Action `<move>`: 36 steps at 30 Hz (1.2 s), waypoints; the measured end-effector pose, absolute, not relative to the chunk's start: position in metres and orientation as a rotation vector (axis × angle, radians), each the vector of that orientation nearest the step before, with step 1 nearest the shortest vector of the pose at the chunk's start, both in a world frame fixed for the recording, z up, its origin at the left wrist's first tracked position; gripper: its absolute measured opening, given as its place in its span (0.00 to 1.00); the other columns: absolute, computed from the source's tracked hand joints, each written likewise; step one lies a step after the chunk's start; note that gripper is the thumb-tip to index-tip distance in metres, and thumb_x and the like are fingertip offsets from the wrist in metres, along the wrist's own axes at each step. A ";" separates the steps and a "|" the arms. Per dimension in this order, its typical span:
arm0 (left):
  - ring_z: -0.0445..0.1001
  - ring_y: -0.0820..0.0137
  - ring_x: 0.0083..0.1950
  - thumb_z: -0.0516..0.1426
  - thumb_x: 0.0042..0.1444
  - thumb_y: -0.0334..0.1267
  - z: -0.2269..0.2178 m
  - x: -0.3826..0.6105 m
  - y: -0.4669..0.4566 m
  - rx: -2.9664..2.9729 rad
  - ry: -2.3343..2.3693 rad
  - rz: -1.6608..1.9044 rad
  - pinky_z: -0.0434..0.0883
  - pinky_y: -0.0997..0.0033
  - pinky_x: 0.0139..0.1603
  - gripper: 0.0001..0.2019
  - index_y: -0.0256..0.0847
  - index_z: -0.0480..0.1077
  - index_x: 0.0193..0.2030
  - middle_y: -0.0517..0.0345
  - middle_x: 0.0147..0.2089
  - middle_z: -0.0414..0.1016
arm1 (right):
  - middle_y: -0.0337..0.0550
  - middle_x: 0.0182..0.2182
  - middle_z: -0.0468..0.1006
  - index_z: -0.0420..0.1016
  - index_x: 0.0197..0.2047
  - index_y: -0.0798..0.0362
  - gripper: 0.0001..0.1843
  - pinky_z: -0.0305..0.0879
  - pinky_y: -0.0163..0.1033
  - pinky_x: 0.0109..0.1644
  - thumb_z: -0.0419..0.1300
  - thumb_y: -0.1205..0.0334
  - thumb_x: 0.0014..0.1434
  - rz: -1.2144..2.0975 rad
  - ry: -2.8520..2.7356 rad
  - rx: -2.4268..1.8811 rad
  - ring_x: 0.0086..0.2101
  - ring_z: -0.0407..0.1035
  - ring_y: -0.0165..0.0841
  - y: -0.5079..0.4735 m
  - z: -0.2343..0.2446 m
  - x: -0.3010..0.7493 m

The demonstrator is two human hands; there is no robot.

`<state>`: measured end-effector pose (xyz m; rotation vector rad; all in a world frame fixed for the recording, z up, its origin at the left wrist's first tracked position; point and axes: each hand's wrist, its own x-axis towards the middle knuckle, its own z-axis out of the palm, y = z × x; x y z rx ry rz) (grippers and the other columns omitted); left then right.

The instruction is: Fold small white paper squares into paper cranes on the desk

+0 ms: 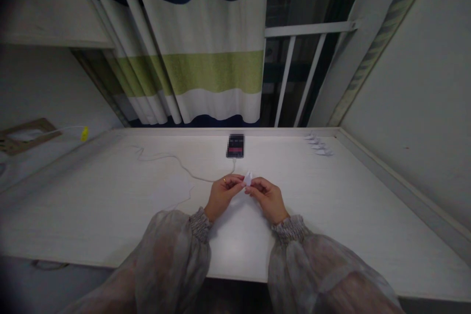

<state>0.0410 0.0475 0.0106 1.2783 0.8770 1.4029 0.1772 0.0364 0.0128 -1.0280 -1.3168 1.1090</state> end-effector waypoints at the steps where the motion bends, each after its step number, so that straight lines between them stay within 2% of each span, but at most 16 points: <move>1: 0.72 0.72 0.34 0.61 0.40 0.35 0.011 0.042 0.046 1.278 0.891 1.413 0.69 0.71 0.37 0.05 0.36 0.71 0.23 0.54 0.34 0.74 | 0.38 0.21 0.75 0.72 0.27 0.54 0.10 0.65 0.34 0.30 0.64 0.57 0.42 1.103 -1.320 -1.024 0.24 0.68 0.29 0.036 0.012 0.177; 5: 0.71 0.73 0.33 0.60 0.41 0.36 0.015 0.044 0.042 1.274 0.923 1.441 0.69 0.72 0.36 0.05 0.36 0.71 0.23 0.54 0.33 0.74 | 0.39 0.21 0.75 0.72 0.28 0.55 0.10 0.66 0.34 0.30 0.63 0.57 0.44 1.088 -1.296 -1.013 0.24 0.69 0.28 0.035 0.012 0.176; 11: 0.71 0.74 0.33 0.60 0.41 0.34 0.016 0.047 0.040 1.219 0.932 1.462 0.69 0.73 0.37 0.05 0.34 0.70 0.23 0.54 0.32 0.74 | 0.38 0.19 0.75 0.70 0.26 0.55 0.12 0.66 0.34 0.29 0.64 0.56 0.42 1.094 -1.185 -1.049 0.22 0.69 0.28 0.031 0.014 0.170; 18: 0.72 0.74 0.32 0.62 0.40 0.34 0.012 0.051 0.040 1.107 0.851 1.489 0.70 0.73 0.37 0.09 0.35 0.68 0.29 0.57 0.29 0.74 | 0.38 0.17 0.75 0.69 0.26 0.55 0.13 0.65 0.34 0.26 0.64 0.54 0.41 1.104 -1.165 -1.070 0.20 0.68 0.28 0.030 0.015 0.169; 26: 0.73 0.73 0.34 0.61 0.40 0.33 0.007 0.052 0.041 1.084 0.840 1.467 0.70 0.69 0.40 0.08 0.35 0.67 0.28 0.56 0.32 0.75 | 0.37 0.17 0.74 0.69 0.26 0.54 0.12 0.64 0.32 0.25 0.64 0.56 0.42 1.118 -1.158 -1.083 0.19 0.67 0.26 0.031 0.013 0.169; 36: 0.73 0.73 0.33 0.61 0.39 0.31 0.009 0.053 0.040 1.035 0.822 1.470 0.70 0.69 0.40 0.07 0.35 0.67 0.26 0.57 0.31 0.76 | 0.35 0.14 0.73 0.62 0.24 0.53 0.17 0.64 0.31 0.22 0.67 0.57 0.38 1.156 -1.042 -0.997 0.17 0.67 0.26 0.032 0.016 0.167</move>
